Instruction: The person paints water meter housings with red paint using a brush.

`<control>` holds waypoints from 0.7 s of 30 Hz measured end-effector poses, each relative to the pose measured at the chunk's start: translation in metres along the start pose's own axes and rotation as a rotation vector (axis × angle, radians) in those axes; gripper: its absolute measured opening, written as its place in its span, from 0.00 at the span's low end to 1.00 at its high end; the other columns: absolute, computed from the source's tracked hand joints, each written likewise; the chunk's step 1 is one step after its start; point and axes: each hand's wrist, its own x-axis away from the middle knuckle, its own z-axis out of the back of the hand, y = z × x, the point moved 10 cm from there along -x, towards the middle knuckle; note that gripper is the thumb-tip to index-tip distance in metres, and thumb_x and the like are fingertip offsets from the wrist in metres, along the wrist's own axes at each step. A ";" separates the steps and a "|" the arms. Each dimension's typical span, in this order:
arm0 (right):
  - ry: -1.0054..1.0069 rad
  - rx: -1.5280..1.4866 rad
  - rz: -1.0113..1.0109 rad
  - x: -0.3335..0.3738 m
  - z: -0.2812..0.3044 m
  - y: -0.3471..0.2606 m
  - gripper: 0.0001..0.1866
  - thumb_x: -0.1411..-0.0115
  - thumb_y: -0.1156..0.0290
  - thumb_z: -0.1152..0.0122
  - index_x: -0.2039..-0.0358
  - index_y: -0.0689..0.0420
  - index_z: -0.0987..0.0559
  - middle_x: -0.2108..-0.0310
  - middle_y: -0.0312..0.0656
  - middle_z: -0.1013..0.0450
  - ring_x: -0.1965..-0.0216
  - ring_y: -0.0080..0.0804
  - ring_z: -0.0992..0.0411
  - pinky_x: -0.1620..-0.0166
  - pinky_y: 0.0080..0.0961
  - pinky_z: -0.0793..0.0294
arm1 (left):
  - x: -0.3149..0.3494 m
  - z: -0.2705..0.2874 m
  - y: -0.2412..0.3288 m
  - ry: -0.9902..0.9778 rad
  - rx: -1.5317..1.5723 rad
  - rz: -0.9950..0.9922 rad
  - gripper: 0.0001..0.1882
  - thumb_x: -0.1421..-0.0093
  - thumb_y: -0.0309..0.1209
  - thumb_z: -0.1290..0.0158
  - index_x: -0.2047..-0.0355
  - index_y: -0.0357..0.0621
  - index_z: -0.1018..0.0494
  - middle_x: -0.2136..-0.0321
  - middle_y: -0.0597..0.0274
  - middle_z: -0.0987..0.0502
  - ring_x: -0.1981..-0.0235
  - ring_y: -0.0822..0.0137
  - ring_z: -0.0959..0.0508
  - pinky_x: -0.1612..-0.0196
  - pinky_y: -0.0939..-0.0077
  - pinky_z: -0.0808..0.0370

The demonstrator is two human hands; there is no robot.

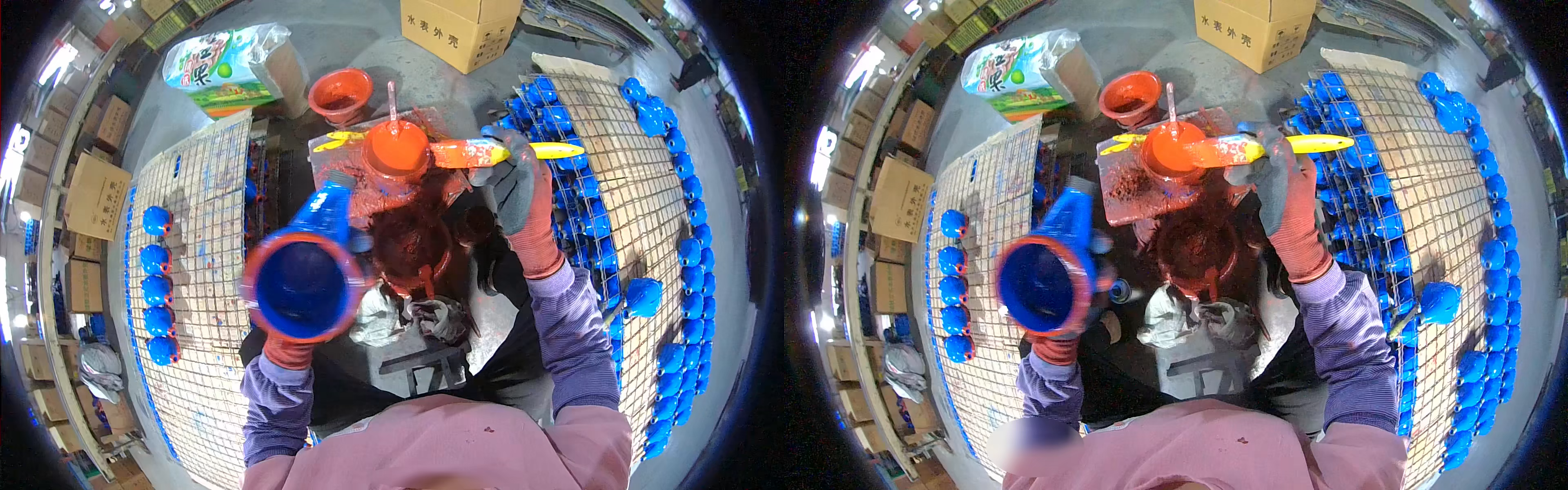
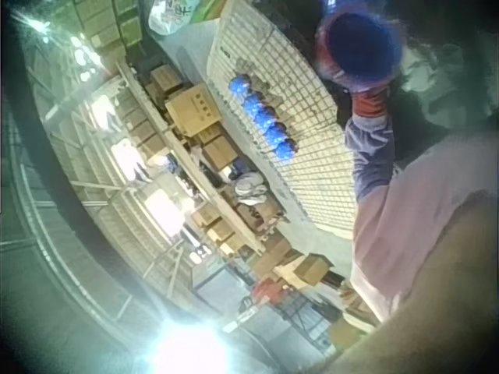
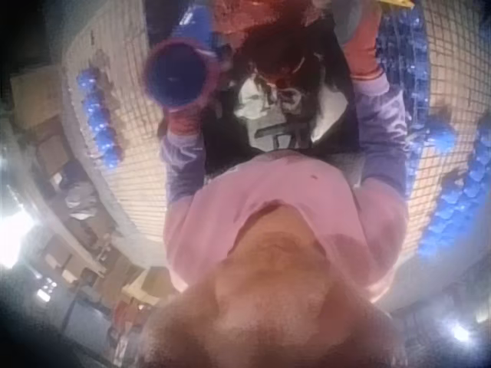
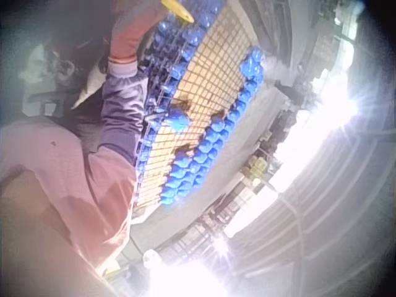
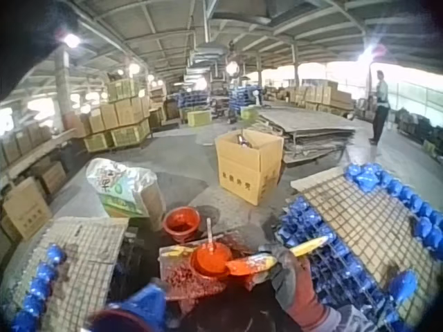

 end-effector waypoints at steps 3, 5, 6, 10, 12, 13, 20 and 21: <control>-0.005 -0.319 -0.150 0.002 -0.011 0.006 0.16 0.31 0.66 0.50 0.48 0.61 0.25 0.66 0.40 0.23 0.74 0.23 0.23 0.71 0.19 0.24 | 0.003 -0.007 -0.031 0.008 0.258 0.195 0.49 0.48 0.47 0.39 0.33 0.37 0.47 0.39 0.46 0.34 0.41 0.52 0.28 0.38 0.53 0.31; -0.057 -0.277 -0.072 0.000 -0.019 -0.007 0.17 0.31 0.63 0.48 0.50 0.62 0.24 0.65 0.42 0.23 0.73 0.24 0.23 0.70 0.20 0.22 | -0.003 -0.004 -0.034 0.013 -0.109 0.212 0.53 0.52 0.46 0.37 0.32 0.35 0.49 0.39 0.45 0.34 0.40 0.51 0.29 0.37 0.51 0.32; -0.095 -0.183 0.024 0.000 -0.023 -0.018 0.18 0.32 0.61 0.47 0.51 0.63 0.23 0.66 0.42 0.23 0.73 0.24 0.23 0.70 0.21 0.21 | -0.003 -0.012 -0.037 -0.015 0.059 0.231 0.54 0.52 0.46 0.36 0.32 0.34 0.50 0.39 0.45 0.34 0.40 0.52 0.30 0.37 0.52 0.33; -0.110 -0.111 -0.058 0.002 -0.025 -0.019 0.14 0.34 0.64 0.43 0.55 0.61 0.19 0.71 0.38 0.24 0.75 0.21 0.25 0.74 0.18 0.26 | -0.014 -0.029 -0.037 -0.077 0.122 0.194 0.50 0.51 0.34 0.38 0.30 0.43 0.51 0.36 0.52 0.38 0.38 0.61 0.33 0.36 0.64 0.35; -0.123 0.011 -0.101 0.004 -0.023 -0.018 0.13 0.35 0.65 0.41 0.58 0.61 0.17 0.75 0.35 0.24 0.76 0.19 0.26 0.75 0.17 0.29 | -0.014 -0.030 -0.042 -0.070 -0.101 0.219 0.51 0.51 0.36 0.37 0.30 0.43 0.50 0.37 0.52 0.37 0.38 0.62 0.33 0.37 0.65 0.35; -0.122 0.017 -0.173 0.004 -0.022 -0.010 0.13 0.36 0.65 0.39 0.59 0.61 0.17 0.77 0.35 0.25 0.77 0.19 0.27 0.76 0.18 0.31 | -0.016 -0.031 -0.044 -0.073 -0.258 0.215 0.54 0.54 0.35 0.35 0.30 0.44 0.52 0.40 0.53 0.34 0.40 0.63 0.32 0.38 0.66 0.35; -0.509 0.715 0.074 0.013 -0.060 -0.006 0.21 0.39 0.54 0.38 0.72 0.63 0.18 0.80 0.45 0.24 0.78 0.32 0.25 0.73 0.29 0.28 | -0.008 -0.072 -0.055 -0.295 -0.981 -0.003 0.54 0.59 0.28 0.30 0.33 0.42 0.47 0.52 0.50 0.25 0.50 0.57 0.23 0.47 0.64 0.27; -0.531 0.761 0.070 0.018 -0.064 -0.004 0.23 0.40 0.51 0.40 0.73 0.62 0.18 0.79 0.48 0.25 0.76 0.43 0.25 0.71 0.38 0.28 | -0.009 -0.080 -0.053 -0.314 -1.095 -0.109 0.52 0.60 0.31 0.30 0.35 0.40 0.45 0.57 0.48 0.24 0.55 0.51 0.21 0.51 0.61 0.24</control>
